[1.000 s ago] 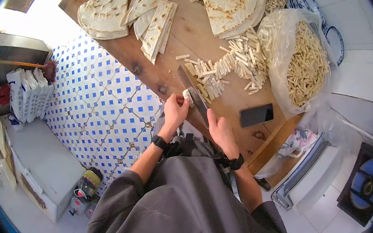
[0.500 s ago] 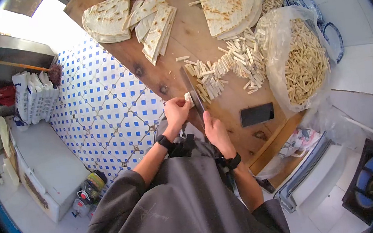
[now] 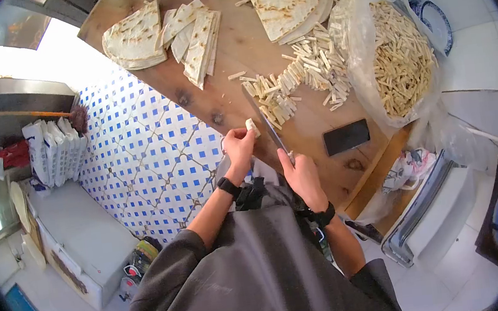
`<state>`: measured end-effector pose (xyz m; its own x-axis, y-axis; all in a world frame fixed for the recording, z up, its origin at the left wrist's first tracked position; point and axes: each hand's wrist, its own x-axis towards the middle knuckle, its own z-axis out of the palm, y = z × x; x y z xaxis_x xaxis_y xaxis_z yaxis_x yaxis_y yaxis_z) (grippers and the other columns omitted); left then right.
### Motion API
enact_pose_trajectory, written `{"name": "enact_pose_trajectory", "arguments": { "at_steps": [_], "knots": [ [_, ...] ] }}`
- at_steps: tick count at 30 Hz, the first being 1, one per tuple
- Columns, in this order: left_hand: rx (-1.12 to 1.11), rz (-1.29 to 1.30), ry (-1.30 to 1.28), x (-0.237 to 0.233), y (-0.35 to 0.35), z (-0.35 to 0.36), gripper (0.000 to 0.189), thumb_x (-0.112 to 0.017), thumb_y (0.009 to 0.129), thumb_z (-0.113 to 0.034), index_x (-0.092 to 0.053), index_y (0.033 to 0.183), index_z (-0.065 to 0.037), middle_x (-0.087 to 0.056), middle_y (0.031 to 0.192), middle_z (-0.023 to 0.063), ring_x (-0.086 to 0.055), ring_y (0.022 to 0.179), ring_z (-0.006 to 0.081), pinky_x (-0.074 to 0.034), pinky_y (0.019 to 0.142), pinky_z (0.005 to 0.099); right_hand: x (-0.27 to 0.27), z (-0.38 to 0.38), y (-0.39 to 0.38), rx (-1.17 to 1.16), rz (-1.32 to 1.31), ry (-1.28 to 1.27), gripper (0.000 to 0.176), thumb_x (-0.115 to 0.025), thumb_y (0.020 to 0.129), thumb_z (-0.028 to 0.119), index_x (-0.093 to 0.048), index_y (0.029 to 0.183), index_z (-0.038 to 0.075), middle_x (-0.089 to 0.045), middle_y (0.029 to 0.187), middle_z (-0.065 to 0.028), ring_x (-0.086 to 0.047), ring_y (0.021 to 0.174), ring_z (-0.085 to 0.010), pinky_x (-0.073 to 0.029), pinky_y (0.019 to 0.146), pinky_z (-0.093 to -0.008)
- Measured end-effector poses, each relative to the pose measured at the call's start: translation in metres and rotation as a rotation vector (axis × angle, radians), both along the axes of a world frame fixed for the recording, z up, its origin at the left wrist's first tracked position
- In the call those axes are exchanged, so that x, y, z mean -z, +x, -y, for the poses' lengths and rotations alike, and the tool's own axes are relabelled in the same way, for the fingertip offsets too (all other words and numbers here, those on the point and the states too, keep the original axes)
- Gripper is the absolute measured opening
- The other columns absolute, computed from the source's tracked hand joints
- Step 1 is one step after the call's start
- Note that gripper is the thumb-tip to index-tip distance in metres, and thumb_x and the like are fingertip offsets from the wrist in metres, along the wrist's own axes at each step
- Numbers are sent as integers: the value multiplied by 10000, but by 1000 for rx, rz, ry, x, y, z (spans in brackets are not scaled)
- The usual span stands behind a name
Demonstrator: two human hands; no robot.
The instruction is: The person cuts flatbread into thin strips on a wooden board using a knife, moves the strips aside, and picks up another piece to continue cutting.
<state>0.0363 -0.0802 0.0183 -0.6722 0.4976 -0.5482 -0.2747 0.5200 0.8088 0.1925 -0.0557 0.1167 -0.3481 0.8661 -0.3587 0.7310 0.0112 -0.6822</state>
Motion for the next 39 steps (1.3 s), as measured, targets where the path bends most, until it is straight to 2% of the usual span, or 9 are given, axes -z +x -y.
{"name": "enact_pose_trajectory", "arguments": {
  "at_steps": [3, 7, 13, 19, 25, 29, 31, 34, 39],
  "knots": [
    [-55, 66, -14, -9, -1, -3, 240, -688, 789, -136, -632, 887, 76, -657, 783, 86, -619, 674, 148, -489, 587, 255, -15, 7, -1, 2, 74, 0, 562, -503, 955, 430, -638, 717, -61, -581, 661, -299, -605, 649, -463, -461, 553, -505],
    [-36, 94, -6, 6, -6, 0, 225, -666, 794, -114, -628, 902, 79, -657, 802, 82, -618, 682, 141, -494, 596, 253, -16, 22, -5, 23, 118, -22, 565, -504, 949, 452, -642, 725, -48, -595, 664, -292, -613, 657, -464, -480, 575, -514],
    [26, 143, -45, -7, -5, 0, 283, -719, 817, -180, -620, 901, 72, -657, 833, 88, -624, 705, 132, -510, 635, 248, -22, 35, -11, 34, 180, -53, 570, -497, 944, 477, -641, 731, -31, -606, 663, -293, -621, 657, -469, -492, 592, -522],
    [-3, 244, 68, -2, -4, 5, 306, -726, 839, -210, -606, 897, 66, -652, 813, 82, -624, 703, 132, -509, 638, 246, -22, 40, -16, 62, 276, 8, 573, -500, 937, 493, -630, 717, -20, -612, 653, -285, -628, 643, -460, -505, 581, -523],
    [49, 162, 11, -13, -4, 0, 254, -718, 824, -166, -607, 889, 52, -649, 802, 89, -602, 658, 132, -489, 595, 256, -28, 39, -20, 40, 313, 14, 562, -503, 934, 494, -623, 705, -6, -616, 647, -277, -632, 627, -448, -509, 560, -514],
    [35, 200, 73, -8, -5, 2, 229, -709, 821, -156, -599, 866, 40, -636, 772, 73, -580, 619, 129, -475, 574, 258, -25, 39, -17, 36, 301, 43, 556, -503, 932, 495, -620, 706, 1, -616, 639, -268, -634, 620, -445, -511, 558, -510],
    [49, 190, 74, -9, -7, 1, 228, -707, 824, -158, -595, 861, 38, -631, 764, 67, -578, 615, 129, -475, 574, 259, -28, 35, -17, 17, 333, -48, 523, -503, 941, 459, -642, 765, -14, -621, 679, -275, -628, 683, -454, -501, 621, -515],
    [59, 255, 86, -9, -10, 3, 201, -707, 822, -125, -596, 868, 36, -628, 765, 63, -579, 626, 126, -473, 573, 255, -23, 35, -14, -5, 359, 3, 514, -506, 940, 454, -645, 766, -9, -625, 680, -265, -629, 681, -449, -502, 623, -516],
    [-14, 331, 148, -3, -12, 3, 124, -698, 809, -52, -606, 854, 18, -632, 746, 58, -576, 614, 119, -461, 562, 238, -27, 27, -17, -48, 445, -51, 464, -522, 933, 423, -636, 768, 5, -639, 698, -247, -647, 684, -431, -523, 623, -505]
  ]
}}
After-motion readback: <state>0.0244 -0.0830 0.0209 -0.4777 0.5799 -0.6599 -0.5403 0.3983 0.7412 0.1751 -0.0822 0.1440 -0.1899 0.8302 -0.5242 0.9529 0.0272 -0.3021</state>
